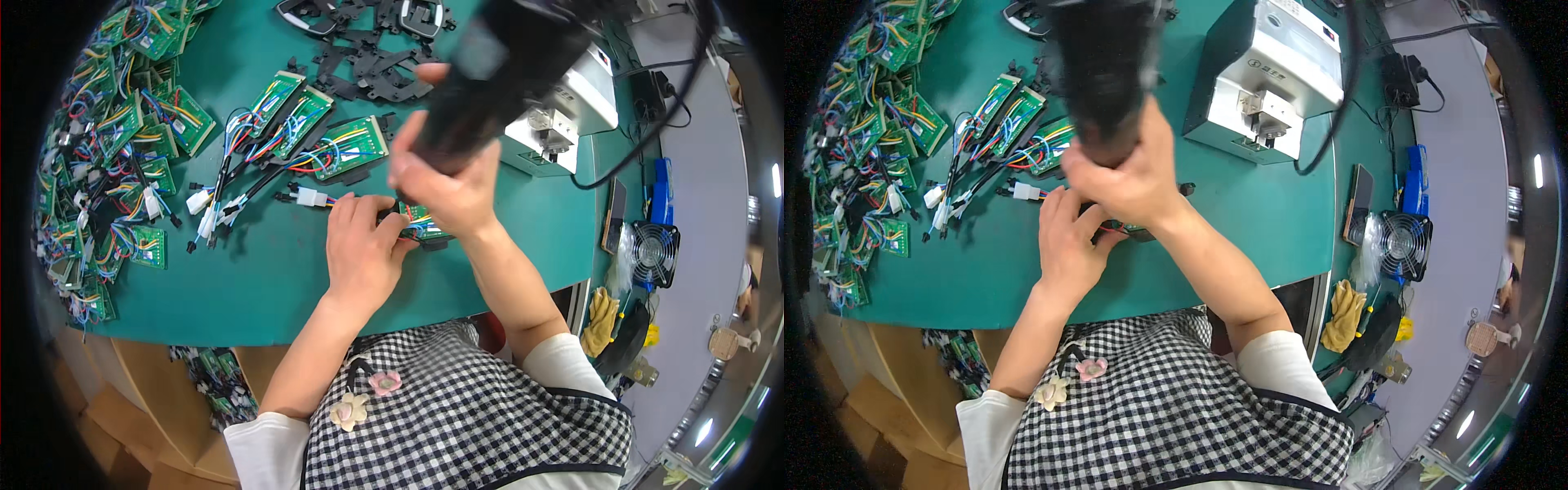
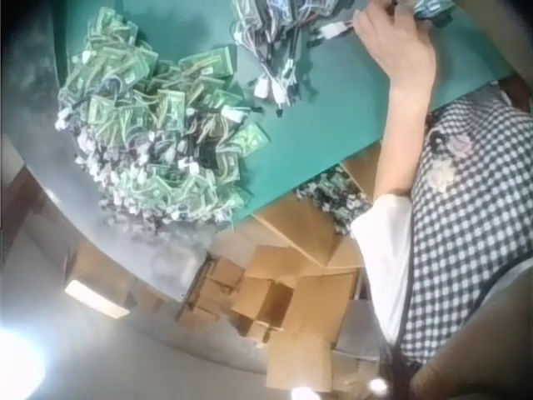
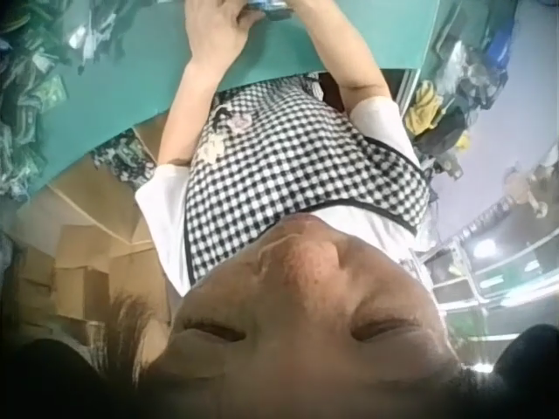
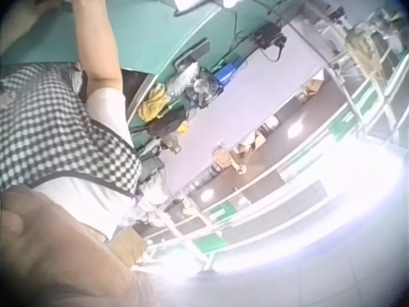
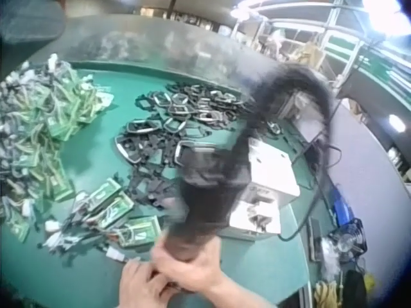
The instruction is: The person wipes the work surface with a cloth, picks up a plastic frame and a circuit board, and joins them together using a power screwdriver. After repeating this process for several units, the person places the assembled components into a cardboard box.
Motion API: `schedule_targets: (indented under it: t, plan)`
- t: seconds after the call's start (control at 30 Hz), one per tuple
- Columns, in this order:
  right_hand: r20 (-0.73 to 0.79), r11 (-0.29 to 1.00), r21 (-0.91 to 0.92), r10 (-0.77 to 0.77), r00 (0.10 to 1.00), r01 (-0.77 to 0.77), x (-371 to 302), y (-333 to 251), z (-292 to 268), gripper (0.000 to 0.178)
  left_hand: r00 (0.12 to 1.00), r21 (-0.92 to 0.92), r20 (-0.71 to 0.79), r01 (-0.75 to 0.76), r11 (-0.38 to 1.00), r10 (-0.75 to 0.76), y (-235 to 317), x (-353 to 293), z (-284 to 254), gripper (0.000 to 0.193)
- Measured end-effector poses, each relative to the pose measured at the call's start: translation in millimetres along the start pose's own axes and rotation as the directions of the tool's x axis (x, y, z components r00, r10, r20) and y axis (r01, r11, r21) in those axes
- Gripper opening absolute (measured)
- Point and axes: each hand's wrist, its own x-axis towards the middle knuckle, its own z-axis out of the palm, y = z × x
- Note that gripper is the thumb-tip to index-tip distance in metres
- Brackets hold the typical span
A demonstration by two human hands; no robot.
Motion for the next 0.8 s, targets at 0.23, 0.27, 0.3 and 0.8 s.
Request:
schedule_targets:
  t: [0.23,0.27,0.3,0.8]
  plan:
    - [0.141,0.991,0.066,-0.124,0.982,0.116,-4,8,-12,0.065,0.998,-0.012,0.049,0.031,0.999,-0.030,6,7,-2,0.029]
    - [0.008,1.000,-0.024,0.002,1.000,-0.002,-15,2,-14,0.062,0.997,-0.006,0.066,0.037,0.999,-0.036,4,4,-1,0.030]
    - [-0.038,0.990,0.081,-0.112,0.993,0.115,-19,-2,-19,0.059,0.996,0.007,0.077,0.045,0.999,-0.045,2,4,-2,0.032]
    - [-0.364,0.917,0.013,-0.368,0.856,0.399,-28,-49,-89,0.076,0.999,-0.051,-0.018,-0.033,0.998,0.032,-8,13,6,0.017]
